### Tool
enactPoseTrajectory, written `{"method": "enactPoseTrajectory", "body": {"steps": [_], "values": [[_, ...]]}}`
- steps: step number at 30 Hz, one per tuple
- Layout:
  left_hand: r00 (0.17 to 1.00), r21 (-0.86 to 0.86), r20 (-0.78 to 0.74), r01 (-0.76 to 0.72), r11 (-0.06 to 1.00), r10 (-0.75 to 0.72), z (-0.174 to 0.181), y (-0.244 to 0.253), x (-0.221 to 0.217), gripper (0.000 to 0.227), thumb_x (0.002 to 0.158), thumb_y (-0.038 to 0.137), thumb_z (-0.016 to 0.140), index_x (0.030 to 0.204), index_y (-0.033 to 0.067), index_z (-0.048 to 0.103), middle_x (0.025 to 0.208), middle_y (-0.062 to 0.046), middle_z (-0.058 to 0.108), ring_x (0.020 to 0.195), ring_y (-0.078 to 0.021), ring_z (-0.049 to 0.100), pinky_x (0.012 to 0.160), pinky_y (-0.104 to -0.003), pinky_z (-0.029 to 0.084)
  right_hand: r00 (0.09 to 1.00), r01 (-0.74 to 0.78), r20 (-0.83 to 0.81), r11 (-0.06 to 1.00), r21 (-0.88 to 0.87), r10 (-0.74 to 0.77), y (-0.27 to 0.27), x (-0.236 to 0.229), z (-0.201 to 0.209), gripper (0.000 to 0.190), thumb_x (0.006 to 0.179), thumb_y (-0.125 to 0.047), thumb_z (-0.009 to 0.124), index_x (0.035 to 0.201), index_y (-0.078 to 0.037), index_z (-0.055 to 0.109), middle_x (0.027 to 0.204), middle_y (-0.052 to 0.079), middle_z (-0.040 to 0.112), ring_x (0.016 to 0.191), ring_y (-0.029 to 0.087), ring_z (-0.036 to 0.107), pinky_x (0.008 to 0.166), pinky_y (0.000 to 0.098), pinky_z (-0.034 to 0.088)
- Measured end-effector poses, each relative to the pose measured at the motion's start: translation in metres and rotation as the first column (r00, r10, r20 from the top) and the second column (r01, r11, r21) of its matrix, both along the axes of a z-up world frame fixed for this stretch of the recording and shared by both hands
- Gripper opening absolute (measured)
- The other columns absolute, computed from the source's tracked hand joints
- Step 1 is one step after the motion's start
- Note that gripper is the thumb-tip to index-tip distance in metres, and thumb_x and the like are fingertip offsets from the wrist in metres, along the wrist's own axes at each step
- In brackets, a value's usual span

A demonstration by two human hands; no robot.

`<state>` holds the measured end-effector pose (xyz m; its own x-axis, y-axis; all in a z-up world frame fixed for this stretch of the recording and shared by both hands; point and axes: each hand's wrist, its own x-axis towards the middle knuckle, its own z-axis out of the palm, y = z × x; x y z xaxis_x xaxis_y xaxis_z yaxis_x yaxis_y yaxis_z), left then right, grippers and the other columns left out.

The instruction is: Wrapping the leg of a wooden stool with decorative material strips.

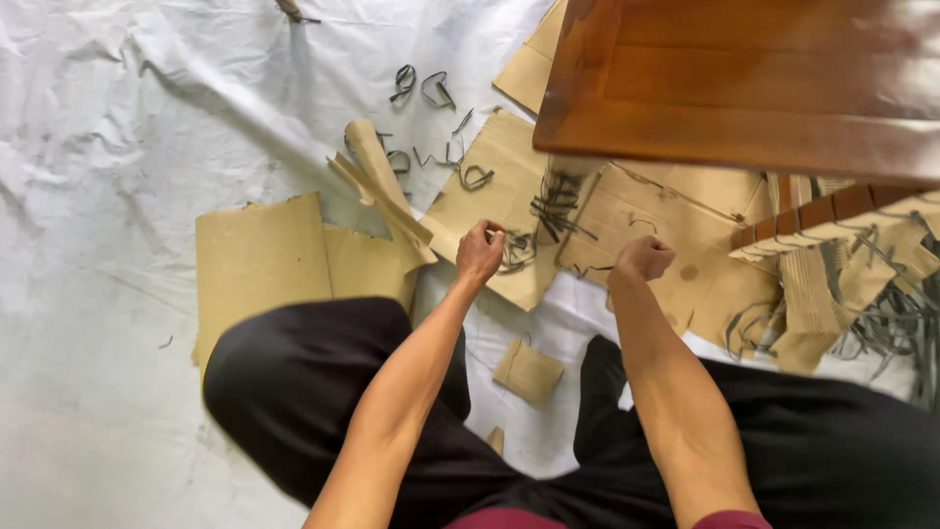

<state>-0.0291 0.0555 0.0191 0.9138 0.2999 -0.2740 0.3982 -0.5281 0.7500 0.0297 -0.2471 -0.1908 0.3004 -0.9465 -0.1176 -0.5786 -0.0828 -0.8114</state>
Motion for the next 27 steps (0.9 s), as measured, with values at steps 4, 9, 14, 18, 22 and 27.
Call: {"method": "enactPoseTrajectory", "body": {"steps": [4, 9, 14, 18, 22, 27], "values": [[0.993, 0.034, 0.024, 0.116, 0.993, -0.117, -0.014, -0.006, 0.075, 0.021, 0.093, 0.026, 0.064, 0.105, 0.0117, 0.074, 0.094, -0.01, 0.076, 0.091, -0.0315, 0.072, 0.081, -0.044, 0.055, 0.987, -0.15, -0.024, 0.956, 0.252, 0.161, 0.019, 0.039, 0.088, 0.011, 0.092, -0.016, 0.061, 0.093, -0.005, 0.061, 0.086, 0.014, 0.068, 0.068, 0.026, 0.06, 0.059, 0.0424, 0.046], [0.903, 0.039, 0.227, 0.365, 0.93, -0.364, -0.067, -0.022, 0.139, 0.031, 0.093, 0.022, 0.064, 0.122, 0.0098, 0.067, 0.125, -0.012, 0.069, 0.11, -0.0354, 0.067, 0.091, -0.044, 0.053, 0.887, -0.364, -0.072, 0.787, 0.498, 0.456, 0.024, 0.07, 0.108, 0.03, 0.094, -0.029, 0.067, 0.115, -0.008, 0.062, 0.11, 0.018, 0.072, 0.099, 0.037, 0.068, 0.086, 0.0509, 0.053], [0.901, -0.088, 0.095, 0.431, 0.898, -0.423, -0.108, -0.028, 0.173, 0.046, 0.083, 0.026, 0.076, 0.122, 0.0062, 0.065, 0.117, -0.016, 0.07, 0.103, -0.0354, 0.066, 0.087, -0.043, 0.052, 0.792, -0.551, -0.081, 0.766, 0.331, 0.605, 0.035, 0.093, 0.081, 0.028, 0.095, -0.027, 0.065, 0.115, -0.008, 0.063, 0.112, 0.018, 0.071, 0.102, 0.038, 0.067, 0.088, 0.0508, 0.053], [0.908, -0.192, -0.103, 0.382, 0.904, -0.406, -0.14, -0.024, 0.157, 0.026, 0.088, 0.028, 0.072, 0.103, 0.0061, 0.075, 0.09, -0.013, 0.077, 0.083, -0.0248, 0.074, 0.079, -0.038, 0.056, 0.693, -0.688, -0.099, 0.697, 0.204, 0.714, 0.046, 0.078, 0.071, 0.026, 0.097, -0.026, 0.065, 0.116, -0.008, 0.064, 0.114, 0.019, 0.071, 0.104, 0.04, 0.065, 0.091, 0.0507, 0.052], [0.947, -0.186, -0.067, 0.299, 0.936, -0.315, -0.119, -0.016, 0.139, 0.025, 0.095, 0.029, 0.066, 0.097, 0.0062, 0.076, 0.08, -0.011, 0.076, 0.074, -0.0242, 0.074, 0.074, -0.039, 0.057, 0.575, -0.81, -0.111, 0.583, 0.062, 0.811, 0.058, 0.06, 0.051, 0.025, 0.098, -0.024, 0.064, 0.116, -0.008, 0.065, 0.116, 0.019, 0.07, 0.106, 0.041, 0.064, 0.093, 0.0506, 0.052], [0.974, 0.068, -0.132, 0.192, 0.979, -0.182, -0.091, -0.006, 0.089, 0.024, 0.095, 0.032, 0.065, 0.1, 0.0159, 0.081, 0.082, -0.015, 0.075, 0.08, -0.0355, 0.071, 0.074, -0.046, 0.055, 0.428, -0.902, -0.154, 0.411, -0.132, 0.891, 0.059, 0.022, 0.048, 0.023, 0.1, -0.022, 0.062, 0.117, -0.008, 0.066, 0.118, 0.019, 0.069, 0.109, 0.042, 0.063, 0.095, 0.0504, 0.052]]}}
